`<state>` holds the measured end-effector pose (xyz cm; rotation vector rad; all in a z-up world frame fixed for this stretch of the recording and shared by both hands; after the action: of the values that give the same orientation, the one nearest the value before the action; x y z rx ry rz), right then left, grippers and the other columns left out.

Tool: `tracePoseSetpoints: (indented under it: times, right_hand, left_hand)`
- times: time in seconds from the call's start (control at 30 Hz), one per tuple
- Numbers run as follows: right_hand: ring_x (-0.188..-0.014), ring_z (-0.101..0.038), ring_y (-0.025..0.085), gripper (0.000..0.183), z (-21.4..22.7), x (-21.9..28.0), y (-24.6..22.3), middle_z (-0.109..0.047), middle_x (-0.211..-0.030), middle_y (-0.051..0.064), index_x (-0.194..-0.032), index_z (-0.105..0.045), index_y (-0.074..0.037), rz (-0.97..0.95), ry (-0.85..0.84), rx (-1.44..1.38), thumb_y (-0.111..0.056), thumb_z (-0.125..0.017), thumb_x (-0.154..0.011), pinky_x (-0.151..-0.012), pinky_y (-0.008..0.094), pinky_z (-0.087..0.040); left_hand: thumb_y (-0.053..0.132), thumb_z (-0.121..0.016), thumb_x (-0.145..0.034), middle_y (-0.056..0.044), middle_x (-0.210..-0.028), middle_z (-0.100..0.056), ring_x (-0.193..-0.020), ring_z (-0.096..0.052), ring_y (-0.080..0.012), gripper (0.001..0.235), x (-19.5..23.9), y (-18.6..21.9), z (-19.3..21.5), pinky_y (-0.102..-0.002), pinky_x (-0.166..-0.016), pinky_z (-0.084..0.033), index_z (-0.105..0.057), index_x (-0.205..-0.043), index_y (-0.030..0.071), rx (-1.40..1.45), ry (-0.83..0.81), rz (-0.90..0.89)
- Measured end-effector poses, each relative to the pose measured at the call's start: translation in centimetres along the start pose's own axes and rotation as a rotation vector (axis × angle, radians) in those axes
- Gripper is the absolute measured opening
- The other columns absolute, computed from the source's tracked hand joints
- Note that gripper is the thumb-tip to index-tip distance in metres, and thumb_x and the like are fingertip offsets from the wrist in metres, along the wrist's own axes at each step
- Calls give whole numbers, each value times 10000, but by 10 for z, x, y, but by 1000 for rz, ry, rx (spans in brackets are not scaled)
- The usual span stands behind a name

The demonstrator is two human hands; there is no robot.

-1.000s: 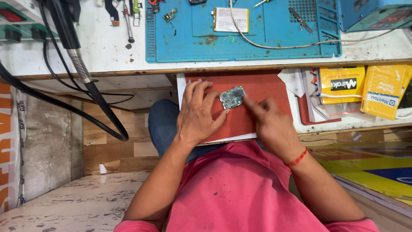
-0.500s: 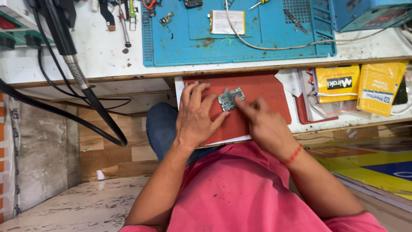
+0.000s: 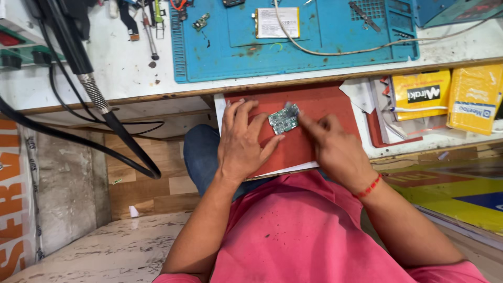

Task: The person scrapes a small circuit board with a purple tool, then uses a hot air gun to apply heat to the board. The task involves cleaning and heating components on the board.

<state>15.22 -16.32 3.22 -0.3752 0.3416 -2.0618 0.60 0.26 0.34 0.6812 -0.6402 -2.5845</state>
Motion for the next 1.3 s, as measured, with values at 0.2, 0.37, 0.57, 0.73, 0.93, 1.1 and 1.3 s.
tracePoseSetpoints:
  times: [0.2, 0.37, 0.57, 0.73, 0.93, 1.1, 1.3]
  right_hand:
    - [-762, -669, 406, 539, 5, -5, -2, -627, -1088, 156, -1466, -556, -232, 14, 31, -28, -98, -551, -945, -648, 507, -549]
    - [-771, -683, 391, 535, 2, -5, -5, -634, -1078, 135, -1444, -567, -261, 30, -70, -33, -116, -560, -928, -637, 500, -557]
    - [-768, -684, 391, 609, 2, 2, 0, -631, -1106, 135, -1452, -566, -259, 34, -62, -23, -83, -566, -870, -647, 492, -566]
    - [-748, -690, 371, 595, 4, 3, 5, -631, -1081, 121, -1453, -559, -278, 75, -109, -7, -95, -587, -888, -621, 474, -567]
    - [-702, -685, 377, 618, 1, 1, -7, -647, -1082, 133, -1423, -589, -253, 90, -69, -24, -58, -581, -837, -599, 478, -566]
    - [-748, -691, 376, 556, 1, -3, -6, -646, -1061, 133, -1456, -575, -233, 25, 33, 17, -60, -556, -929, -639, 487, -564]
    - [-724, -681, 392, 523, 0, -4, -2, -644, -1076, 146, -1422, -592, -232, 58, 17, -14, -88, -566, -919, -628, 497, -558]
  left_hand:
    - [367, -837, -829, -182, -1287, -587, -1243, -522, -374, 523, -2, 1, 1, -523, -1183, -394, -693, -1175, 1, 83, -64, 20]
    - [350, -825, -827, -204, -1267, -606, -1243, -544, -383, 523, 0, 0, -1, -546, -1152, -398, -688, -1166, -23, 27, -3, -46]
    - [340, -813, -847, -226, -1296, -620, -1281, -559, -402, 517, 4, -2, -9, -536, -1149, -423, -692, -1179, -37, 18, 15, -63]
    - [340, -811, -853, -237, -1291, -631, -1278, -567, -400, 517, 5, -2, -12, -533, -1147, -422, -696, -1167, -54, 4, 17, -71]
    - [346, -810, -865, -239, -1302, -643, -1307, -573, -404, 521, 7, -5, -11, -520, -1156, -429, -692, -1158, -68, -1, 32, -73]
    - [355, -816, -871, -266, -1298, -642, -1291, -578, -410, 533, 7, -5, -15, -522, -1141, -436, -690, -1155, -79, 15, 32, -62]
    - [347, -831, -854, -271, -1293, -645, -1295, -580, -410, 549, 7, -5, -16, -527, -1152, -435, -685, -1156, -88, 17, 42, -62]
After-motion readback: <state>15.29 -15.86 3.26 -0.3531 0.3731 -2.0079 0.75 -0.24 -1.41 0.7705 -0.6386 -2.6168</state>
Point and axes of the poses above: each hand's wrist, its own x-axis away from the middle knuckle, its own z-axis out of the back of the hand, y = z × x, the point moved 1 cm from there along -x, towards the middle knuckle
